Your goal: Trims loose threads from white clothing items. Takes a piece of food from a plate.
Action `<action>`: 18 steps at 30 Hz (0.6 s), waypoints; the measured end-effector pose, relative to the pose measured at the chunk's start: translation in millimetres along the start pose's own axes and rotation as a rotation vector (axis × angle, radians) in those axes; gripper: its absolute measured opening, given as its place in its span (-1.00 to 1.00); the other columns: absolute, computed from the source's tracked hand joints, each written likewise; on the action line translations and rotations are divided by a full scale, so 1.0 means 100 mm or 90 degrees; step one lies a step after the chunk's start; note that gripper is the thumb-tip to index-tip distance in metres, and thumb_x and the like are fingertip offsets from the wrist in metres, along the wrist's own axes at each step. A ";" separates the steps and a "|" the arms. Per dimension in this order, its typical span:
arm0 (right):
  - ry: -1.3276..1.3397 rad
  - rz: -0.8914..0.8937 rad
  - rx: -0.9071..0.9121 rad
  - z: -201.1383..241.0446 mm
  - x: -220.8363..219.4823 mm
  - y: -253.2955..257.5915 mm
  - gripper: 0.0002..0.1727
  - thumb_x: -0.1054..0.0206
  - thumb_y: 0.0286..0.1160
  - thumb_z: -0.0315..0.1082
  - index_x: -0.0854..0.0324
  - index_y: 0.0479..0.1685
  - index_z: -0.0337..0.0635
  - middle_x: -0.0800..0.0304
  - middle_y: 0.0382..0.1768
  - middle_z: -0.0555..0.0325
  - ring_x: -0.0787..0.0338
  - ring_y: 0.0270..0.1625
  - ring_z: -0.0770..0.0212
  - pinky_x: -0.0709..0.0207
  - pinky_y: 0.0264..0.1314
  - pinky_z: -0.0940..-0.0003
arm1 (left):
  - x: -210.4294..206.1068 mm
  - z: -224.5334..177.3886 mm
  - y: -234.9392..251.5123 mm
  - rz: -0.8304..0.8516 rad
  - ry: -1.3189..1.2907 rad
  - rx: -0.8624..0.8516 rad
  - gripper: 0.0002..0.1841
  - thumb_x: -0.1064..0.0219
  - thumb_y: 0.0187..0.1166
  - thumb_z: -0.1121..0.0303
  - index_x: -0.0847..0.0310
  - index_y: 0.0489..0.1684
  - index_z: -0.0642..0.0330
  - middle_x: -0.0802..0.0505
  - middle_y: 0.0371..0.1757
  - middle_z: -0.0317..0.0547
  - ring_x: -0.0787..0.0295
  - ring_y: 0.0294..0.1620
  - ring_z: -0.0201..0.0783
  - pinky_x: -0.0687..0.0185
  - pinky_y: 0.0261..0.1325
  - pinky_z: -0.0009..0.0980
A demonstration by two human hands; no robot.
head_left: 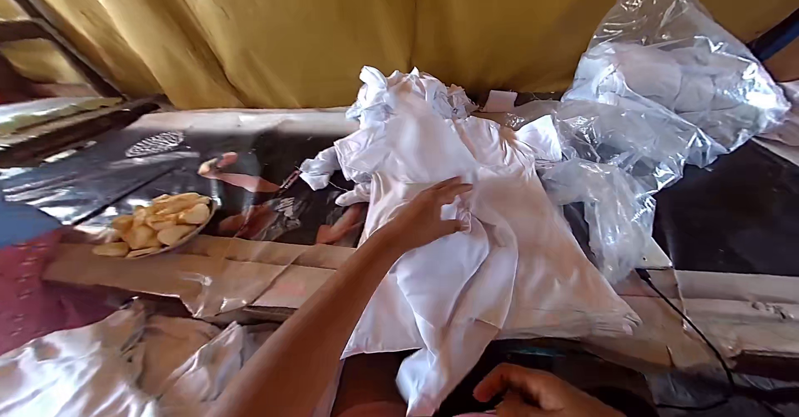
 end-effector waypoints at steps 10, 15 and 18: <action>-0.224 -0.422 0.110 -0.16 0.27 0.15 -0.72 -0.43 0.48 -0.26 -0.76 0.06 -0.20 -0.86 -0.07 0.16 -0.77 -0.26 0.44 -0.68 -0.23 0.49 | -0.77 -0.14 -1.41 -0.077 0.096 0.061 -0.59 -0.60 0.36 0.09 -0.86 0.01 0.20 -0.87 -0.05 0.05 -0.85 -0.12 -0.03 -0.81 -0.11 -0.04; -0.450 -0.350 0.038 0.08 0.18 0.64 -0.66 -0.46 0.42 -0.28 -0.70 -0.06 -0.45 -0.76 -0.13 -0.29 -0.82 -0.13 -0.25 -0.67 -0.10 -0.22 | -0.95 -0.07 -1.48 -0.158 0.112 -0.021 -0.88 -0.48 0.41 0.40 -0.82 -0.34 0.29 -0.87 -0.15 0.09 -0.87 -0.06 0.01 -0.79 -0.04 -0.05; -0.345 -0.379 0.147 0.19 0.26 0.64 -0.75 -0.50 0.27 -0.38 -0.70 -0.21 -0.42 -0.71 -0.23 -0.18 -0.72 -0.29 -0.02 -0.62 -0.27 0.05 | -0.78 -0.14 -1.48 -0.169 -0.120 -0.042 -0.89 -0.40 0.49 0.49 -0.75 -0.29 0.41 -0.88 -0.04 0.11 -0.84 0.09 -0.14 -0.72 0.19 -0.21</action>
Point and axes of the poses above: each hand's wrist, its own y-axis towards the middle knuckle, its own x-axis out of the back of the hand, z = x × y, the point moved 1 cm from there along y, towards the middle knuckle
